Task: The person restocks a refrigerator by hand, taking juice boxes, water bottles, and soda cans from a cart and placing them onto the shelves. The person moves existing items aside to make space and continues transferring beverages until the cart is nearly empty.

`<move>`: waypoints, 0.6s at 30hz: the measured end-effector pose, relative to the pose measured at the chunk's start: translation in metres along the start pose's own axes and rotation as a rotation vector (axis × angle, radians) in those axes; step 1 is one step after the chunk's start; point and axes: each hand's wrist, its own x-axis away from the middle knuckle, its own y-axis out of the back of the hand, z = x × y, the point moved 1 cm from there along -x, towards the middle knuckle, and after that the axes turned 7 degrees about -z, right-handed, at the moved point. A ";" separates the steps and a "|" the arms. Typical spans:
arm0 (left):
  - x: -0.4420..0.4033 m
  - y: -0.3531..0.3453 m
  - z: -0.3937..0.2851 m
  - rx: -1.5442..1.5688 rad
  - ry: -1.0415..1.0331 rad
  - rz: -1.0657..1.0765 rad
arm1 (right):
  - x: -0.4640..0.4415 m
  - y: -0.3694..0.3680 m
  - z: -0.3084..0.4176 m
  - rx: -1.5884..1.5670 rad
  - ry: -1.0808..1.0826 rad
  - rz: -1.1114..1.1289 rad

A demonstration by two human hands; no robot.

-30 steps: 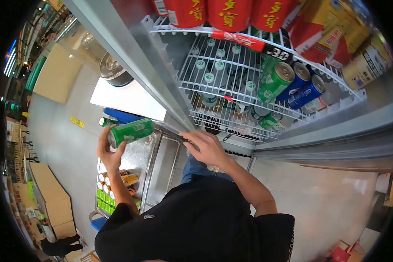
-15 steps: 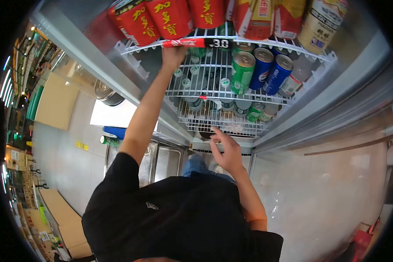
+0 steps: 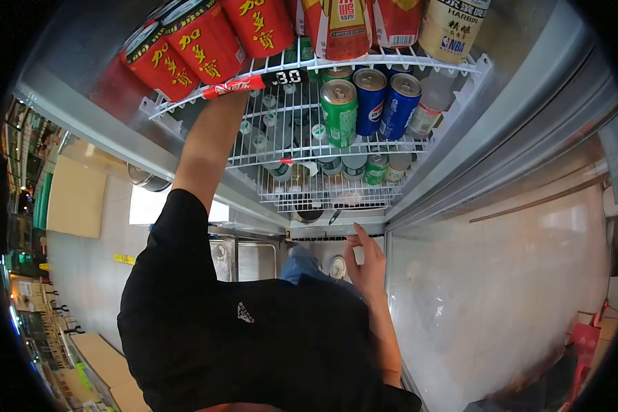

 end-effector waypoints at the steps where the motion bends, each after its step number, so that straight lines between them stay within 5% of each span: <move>1: 0.002 0.000 0.000 0.011 0.004 0.002 | 0.001 0.000 0.001 0.006 0.007 0.003; 8: 0.026 0.012 -0.016 0.192 0.057 -0.036 | 0.002 -0.016 0.011 0.008 0.022 0.110; 14: 0.191 0.107 -0.075 1.287 0.092 -0.415 | -0.003 -0.052 0.013 -0.073 0.079 0.273; 17: 0.309 0.147 -0.040 1.072 0.174 -0.091 | -0.020 -0.069 0.021 -0.123 0.151 0.357; 18: 0.339 0.144 -0.023 0.910 0.060 -0.252 | -0.029 -0.075 0.023 -0.095 0.240 0.324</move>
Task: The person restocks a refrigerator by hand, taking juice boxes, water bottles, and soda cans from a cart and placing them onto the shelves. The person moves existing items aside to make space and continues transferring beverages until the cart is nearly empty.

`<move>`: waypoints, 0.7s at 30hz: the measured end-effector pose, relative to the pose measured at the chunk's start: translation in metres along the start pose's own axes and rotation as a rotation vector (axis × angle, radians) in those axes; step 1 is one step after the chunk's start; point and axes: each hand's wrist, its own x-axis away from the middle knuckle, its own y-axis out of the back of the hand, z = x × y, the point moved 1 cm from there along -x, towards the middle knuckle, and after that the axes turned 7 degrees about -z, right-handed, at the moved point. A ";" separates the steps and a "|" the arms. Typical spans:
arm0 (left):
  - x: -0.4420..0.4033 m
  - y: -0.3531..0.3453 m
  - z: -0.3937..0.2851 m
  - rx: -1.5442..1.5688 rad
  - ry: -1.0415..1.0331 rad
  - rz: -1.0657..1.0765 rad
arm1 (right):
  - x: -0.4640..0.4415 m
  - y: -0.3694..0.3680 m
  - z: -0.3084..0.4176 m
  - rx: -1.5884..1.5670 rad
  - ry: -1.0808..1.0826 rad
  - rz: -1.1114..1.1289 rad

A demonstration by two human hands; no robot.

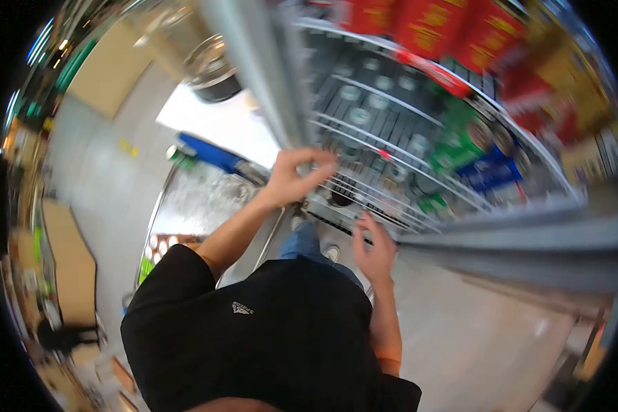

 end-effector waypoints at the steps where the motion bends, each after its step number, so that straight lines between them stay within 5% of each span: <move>1: 0.025 0.023 0.010 -0.004 0.218 -0.013 | -0.010 -0.004 -0.001 0.029 0.085 -0.020; 4: 0.085 0.103 0.052 -0.213 0.464 -0.274 | -0.047 -0.006 -0.005 0.089 0.201 -0.055; 9: 0.139 0.245 0.136 -0.665 0.578 -0.789 | -0.116 -0.007 -0.017 0.111 0.321 -0.135; 14: 0.164 0.354 0.238 -1.226 0.640 -0.739 | -0.153 -0.023 -0.020 0.198 0.196 -0.095; 16: 0.163 0.379 0.269 -1.232 0.750 -0.656 | -0.152 -0.028 -0.044 0.233 0.122 -0.079; 18: 0.158 0.399 0.303 -1.246 0.794 -0.578 | -0.153 -0.027 -0.041 0.416 0.324 -0.064; 21: 0.137 0.407 0.313 -1.105 0.903 -0.548 | -0.157 -0.029 -0.027 0.374 0.221 -0.053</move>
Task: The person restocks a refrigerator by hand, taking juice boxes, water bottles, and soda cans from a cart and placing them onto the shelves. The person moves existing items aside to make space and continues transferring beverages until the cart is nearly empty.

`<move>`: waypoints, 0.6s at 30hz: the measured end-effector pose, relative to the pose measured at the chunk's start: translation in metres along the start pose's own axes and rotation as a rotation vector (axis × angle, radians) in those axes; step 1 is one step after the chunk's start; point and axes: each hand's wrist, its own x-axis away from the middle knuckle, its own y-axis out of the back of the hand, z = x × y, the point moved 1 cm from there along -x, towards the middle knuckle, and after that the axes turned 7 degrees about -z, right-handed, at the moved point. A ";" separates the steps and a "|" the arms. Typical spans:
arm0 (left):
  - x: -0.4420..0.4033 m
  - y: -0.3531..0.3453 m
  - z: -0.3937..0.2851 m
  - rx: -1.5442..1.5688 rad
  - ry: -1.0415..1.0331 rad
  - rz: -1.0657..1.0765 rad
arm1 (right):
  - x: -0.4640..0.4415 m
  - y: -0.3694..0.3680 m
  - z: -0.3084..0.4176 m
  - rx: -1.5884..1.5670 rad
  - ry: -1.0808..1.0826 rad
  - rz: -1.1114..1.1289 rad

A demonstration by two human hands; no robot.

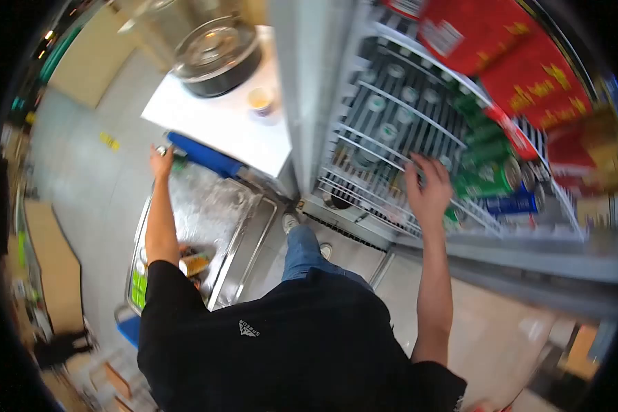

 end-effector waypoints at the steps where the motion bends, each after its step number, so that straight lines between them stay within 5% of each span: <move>1: -0.001 -0.008 0.002 -0.051 -0.074 -0.004 | -0.001 -0.001 -0.002 0.000 0.009 -0.001; 4: -0.017 -0.036 0.050 -0.052 -0.234 -0.129 | -0.001 0.000 0.000 -0.002 0.063 -0.043; 7: 0.011 0.007 0.026 -0.041 -0.130 0.036 | -0.001 -0.002 0.000 0.026 0.109 -0.073; 10: 0.064 0.062 -0.021 0.034 -0.149 -0.069 | 0.000 -0.005 -0.001 0.026 0.115 -0.096; 18: 0.199 0.224 -0.169 0.442 -0.707 -0.170 | 0.003 -0.007 -0.001 0.017 0.158 -0.160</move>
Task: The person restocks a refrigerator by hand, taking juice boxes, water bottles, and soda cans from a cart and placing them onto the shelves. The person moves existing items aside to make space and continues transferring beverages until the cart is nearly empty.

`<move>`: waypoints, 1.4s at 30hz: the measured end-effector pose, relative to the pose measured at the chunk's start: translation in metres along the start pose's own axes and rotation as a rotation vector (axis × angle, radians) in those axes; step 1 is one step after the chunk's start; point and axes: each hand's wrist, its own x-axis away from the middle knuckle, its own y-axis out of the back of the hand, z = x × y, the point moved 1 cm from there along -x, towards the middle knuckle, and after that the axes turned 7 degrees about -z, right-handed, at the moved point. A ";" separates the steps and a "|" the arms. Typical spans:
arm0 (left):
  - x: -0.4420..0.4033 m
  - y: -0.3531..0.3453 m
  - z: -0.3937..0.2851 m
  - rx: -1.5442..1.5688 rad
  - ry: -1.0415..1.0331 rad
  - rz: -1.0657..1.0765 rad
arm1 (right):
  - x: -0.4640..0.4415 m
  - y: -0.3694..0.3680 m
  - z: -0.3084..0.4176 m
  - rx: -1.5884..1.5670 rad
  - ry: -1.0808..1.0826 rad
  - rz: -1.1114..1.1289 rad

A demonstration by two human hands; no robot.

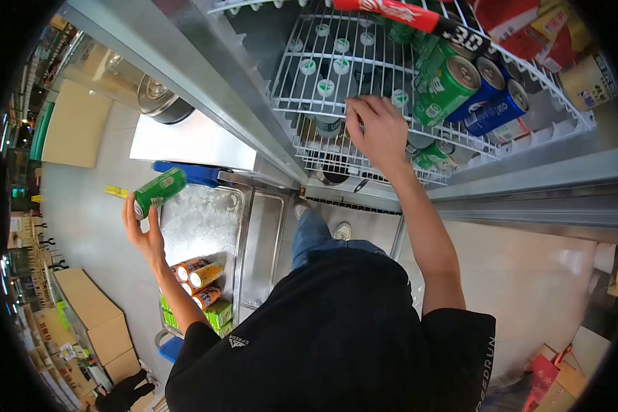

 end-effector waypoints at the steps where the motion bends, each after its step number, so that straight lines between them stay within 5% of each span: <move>1: -0.002 0.004 -0.026 0.064 -0.059 0.017 | 0.001 0.000 0.000 0.002 0.011 -0.007; 7: -0.026 -0.061 -0.170 0.507 -0.420 0.138 | 0.003 0.000 -0.005 -0.030 0.030 -0.039; 14: -0.068 -0.187 -0.266 0.636 -0.363 0.074 | 0.006 0.001 -0.008 -0.021 0.046 -0.048; 17: -0.097 -0.258 -0.274 0.543 -0.410 -0.072 | 0.008 0.001 -0.007 -0.023 0.032 -0.041; 19: -0.112 -0.290 -0.283 0.398 -0.314 0.078 | 0.008 0.002 -0.008 -0.022 0.028 -0.044; 20: -0.119 -0.308 -0.286 0.313 -0.431 -0.023 | 0.009 0.001 -0.009 -0.023 0.029 -0.049; 27: -0.189 -0.418 -0.279 0.095 -0.455 0.203 | 0.008 0.003 -0.008 -0.014 -0.012 -0.042; 42: -0.203 -0.485 -0.263 0.053 -0.336 0.405 | 0.011 0.001 -0.009 -0.008 -0.047 -0.031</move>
